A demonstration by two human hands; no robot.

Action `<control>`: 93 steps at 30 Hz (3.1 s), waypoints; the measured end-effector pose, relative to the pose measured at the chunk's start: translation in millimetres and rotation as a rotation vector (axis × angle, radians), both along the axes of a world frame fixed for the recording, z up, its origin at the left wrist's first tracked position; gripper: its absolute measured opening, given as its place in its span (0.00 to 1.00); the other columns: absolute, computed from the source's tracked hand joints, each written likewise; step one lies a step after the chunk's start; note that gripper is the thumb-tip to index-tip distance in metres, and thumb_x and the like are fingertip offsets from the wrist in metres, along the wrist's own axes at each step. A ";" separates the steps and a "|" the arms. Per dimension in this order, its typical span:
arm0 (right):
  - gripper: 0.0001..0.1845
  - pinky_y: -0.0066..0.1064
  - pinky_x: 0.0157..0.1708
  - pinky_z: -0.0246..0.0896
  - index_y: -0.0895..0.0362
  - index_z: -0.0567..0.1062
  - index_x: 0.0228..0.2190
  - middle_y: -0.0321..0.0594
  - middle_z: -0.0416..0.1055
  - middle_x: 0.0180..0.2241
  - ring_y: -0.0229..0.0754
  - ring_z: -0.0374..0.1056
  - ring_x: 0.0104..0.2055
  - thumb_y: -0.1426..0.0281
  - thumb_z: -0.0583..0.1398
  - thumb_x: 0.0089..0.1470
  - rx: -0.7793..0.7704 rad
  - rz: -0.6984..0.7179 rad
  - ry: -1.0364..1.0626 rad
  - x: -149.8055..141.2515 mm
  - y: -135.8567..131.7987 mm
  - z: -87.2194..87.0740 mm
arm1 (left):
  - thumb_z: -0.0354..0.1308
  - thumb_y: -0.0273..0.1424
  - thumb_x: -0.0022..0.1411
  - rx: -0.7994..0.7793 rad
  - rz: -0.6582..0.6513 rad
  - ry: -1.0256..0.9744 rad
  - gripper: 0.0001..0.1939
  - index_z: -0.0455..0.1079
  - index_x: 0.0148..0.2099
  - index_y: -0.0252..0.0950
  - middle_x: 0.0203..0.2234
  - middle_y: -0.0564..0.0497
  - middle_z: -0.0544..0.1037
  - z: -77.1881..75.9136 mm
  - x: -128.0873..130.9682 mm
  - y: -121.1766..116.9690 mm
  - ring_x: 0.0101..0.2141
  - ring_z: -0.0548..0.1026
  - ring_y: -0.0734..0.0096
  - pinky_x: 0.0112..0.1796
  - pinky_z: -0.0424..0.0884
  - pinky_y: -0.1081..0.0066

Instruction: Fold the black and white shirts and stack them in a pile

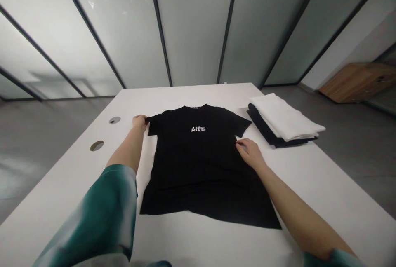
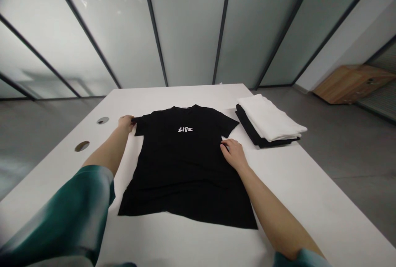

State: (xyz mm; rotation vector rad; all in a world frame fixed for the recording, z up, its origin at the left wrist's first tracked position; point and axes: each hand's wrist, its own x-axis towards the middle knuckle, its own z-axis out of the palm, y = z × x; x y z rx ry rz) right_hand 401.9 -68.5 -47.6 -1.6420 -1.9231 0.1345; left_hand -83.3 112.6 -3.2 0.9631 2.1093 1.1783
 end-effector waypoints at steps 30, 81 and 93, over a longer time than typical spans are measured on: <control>0.17 0.43 0.49 0.63 0.56 0.79 0.39 0.48 0.76 0.41 0.53 0.70 0.45 0.63 0.53 0.58 -0.017 0.018 -0.048 0.6 2.1 -4.5 | 0.63 0.35 0.49 -0.229 -0.171 0.305 0.09 0.72 0.30 0.34 0.30 0.36 0.78 -7.3 -5.6 -31.6 0.37 0.78 0.43 0.33 0.71 0.58; 0.15 0.45 0.45 0.64 0.56 0.78 0.39 0.48 0.74 0.39 0.53 0.69 0.43 0.63 0.54 0.59 0.041 0.041 -0.063 3.0 1.3 -10.4 | 0.52 0.36 0.61 -0.166 -0.456 0.727 0.12 0.75 0.39 0.39 0.39 0.43 0.81 -7.3 97.8 -43.8 0.43 0.78 0.55 0.41 0.71 0.64; 0.14 0.44 0.47 0.63 0.54 0.78 0.39 0.46 0.74 0.40 0.52 0.69 0.44 0.64 0.54 0.59 -0.001 0.041 -0.062 2.2 -1.3 -8.3 | 0.45 0.33 0.63 -0.033 -0.721 0.722 0.25 0.69 0.60 0.39 0.45 0.47 0.81 11.1 107.0 35.2 0.49 0.76 0.61 0.51 0.68 0.67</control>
